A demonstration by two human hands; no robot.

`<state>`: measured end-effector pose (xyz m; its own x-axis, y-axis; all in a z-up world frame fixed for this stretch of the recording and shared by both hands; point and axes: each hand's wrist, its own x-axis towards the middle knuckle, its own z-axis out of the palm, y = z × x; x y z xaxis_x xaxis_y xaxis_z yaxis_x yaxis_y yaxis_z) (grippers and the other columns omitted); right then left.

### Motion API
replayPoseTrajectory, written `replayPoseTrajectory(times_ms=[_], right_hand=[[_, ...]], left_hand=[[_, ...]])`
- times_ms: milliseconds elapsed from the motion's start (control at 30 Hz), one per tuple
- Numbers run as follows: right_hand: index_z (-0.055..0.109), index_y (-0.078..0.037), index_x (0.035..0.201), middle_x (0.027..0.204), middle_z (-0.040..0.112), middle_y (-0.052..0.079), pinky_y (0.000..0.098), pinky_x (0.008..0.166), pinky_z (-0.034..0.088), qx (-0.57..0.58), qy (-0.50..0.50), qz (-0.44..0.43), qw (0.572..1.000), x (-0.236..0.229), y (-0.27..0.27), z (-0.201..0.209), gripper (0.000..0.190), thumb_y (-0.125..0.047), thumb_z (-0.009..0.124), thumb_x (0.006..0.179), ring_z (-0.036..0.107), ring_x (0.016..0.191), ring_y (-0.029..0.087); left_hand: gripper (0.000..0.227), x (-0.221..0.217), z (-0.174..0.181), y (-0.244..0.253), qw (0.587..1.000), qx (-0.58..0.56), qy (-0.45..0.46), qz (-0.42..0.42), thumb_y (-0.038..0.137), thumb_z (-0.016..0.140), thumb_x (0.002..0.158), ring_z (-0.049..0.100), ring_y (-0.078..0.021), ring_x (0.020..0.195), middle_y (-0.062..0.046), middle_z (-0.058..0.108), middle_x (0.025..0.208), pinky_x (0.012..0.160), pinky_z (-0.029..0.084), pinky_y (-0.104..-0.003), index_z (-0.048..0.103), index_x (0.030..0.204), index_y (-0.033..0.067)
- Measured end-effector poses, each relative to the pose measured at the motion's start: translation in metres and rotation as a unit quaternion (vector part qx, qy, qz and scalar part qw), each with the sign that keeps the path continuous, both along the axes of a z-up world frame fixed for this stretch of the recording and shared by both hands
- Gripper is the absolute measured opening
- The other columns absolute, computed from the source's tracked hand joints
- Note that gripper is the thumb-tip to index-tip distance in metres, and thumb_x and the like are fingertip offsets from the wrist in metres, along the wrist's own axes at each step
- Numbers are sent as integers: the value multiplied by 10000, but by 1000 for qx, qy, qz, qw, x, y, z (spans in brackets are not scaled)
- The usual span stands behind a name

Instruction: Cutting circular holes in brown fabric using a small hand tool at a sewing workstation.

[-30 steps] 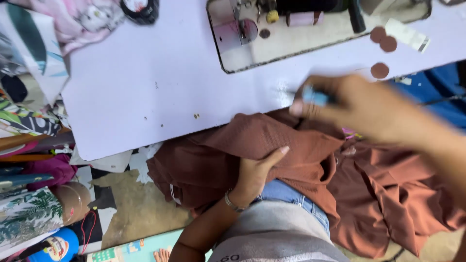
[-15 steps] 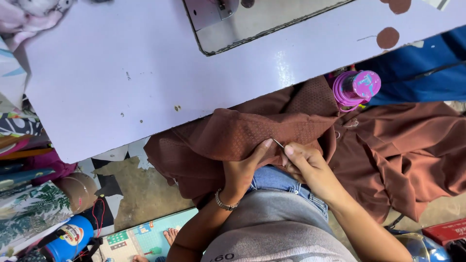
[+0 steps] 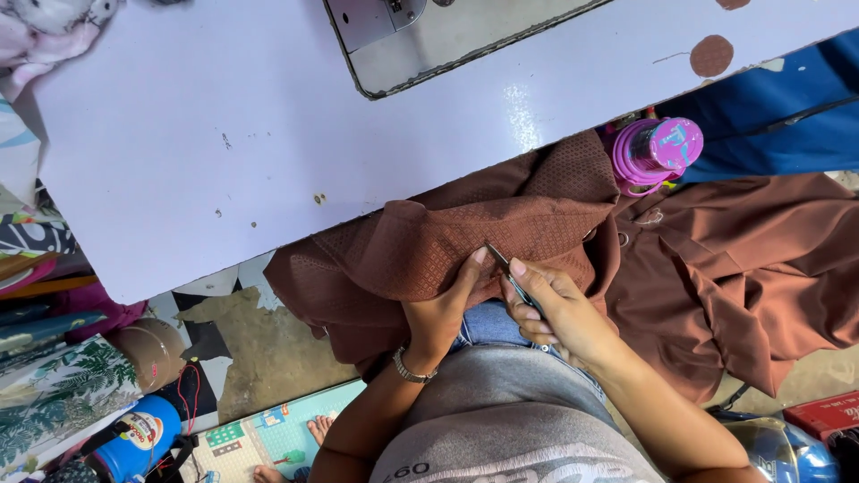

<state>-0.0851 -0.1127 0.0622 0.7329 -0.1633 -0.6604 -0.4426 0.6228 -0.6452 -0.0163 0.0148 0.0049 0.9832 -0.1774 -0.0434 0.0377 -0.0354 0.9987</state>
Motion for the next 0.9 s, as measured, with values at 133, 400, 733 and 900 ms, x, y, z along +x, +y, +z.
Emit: replayPoseTrajectory(times_ms=[133, 400, 733, 900], right_hand=[[609, 39, 867, 576, 317, -10, 160, 251, 316, 3, 2, -12, 1000, 3, 3, -3, 410, -287, 549, 1106, 317, 382, 24], [617, 35, 837, 541, 314, -8, 151, 256, 298, -42, -32, -10, 999, 9, 2, -5, 397, -268, 578, 1092, 284, 384, 6], [631, 50, 827, 512, 337, 5, 164, 263, 293, -101, -66, 20, 993, 15, -1, -11, 379, -222, 576, 1086, 282, 380, 12], [643, 37, 814, 502, 345, 4, 173, 263, 268, -140, -75, 65, 985, 15, -8, -15, 399, -239, 561, 1090, 277, 370, 16]], left_hand=[[539, -2, -6, 1, 1000, 1, -23, 5, 30, 903, 785, 663, -240, 1177, -165, 733, 1229, 1062, 480, -471, 703, 1282, -25], [510, -3, -10, 1, 997, 32, -67, 10, 51, 911, 788, 678, -284, 1179, -184, 739, 1201, 1027, 499, -492, 710, 1245, -50], [409, 3, -1, 5, 997, 23, -73, 3, 47, 873, 827, 695, -300, 1159, -182, 754, 1169, 1004, 532, -520, 727, 1200, -39], [526, 0, 3, 2, 998, 42, -17, 36, 109, 923, 786, 683, -301, 1165, -210, 739, 1184, 1028, 503, -511, 704, 1228, -72]])
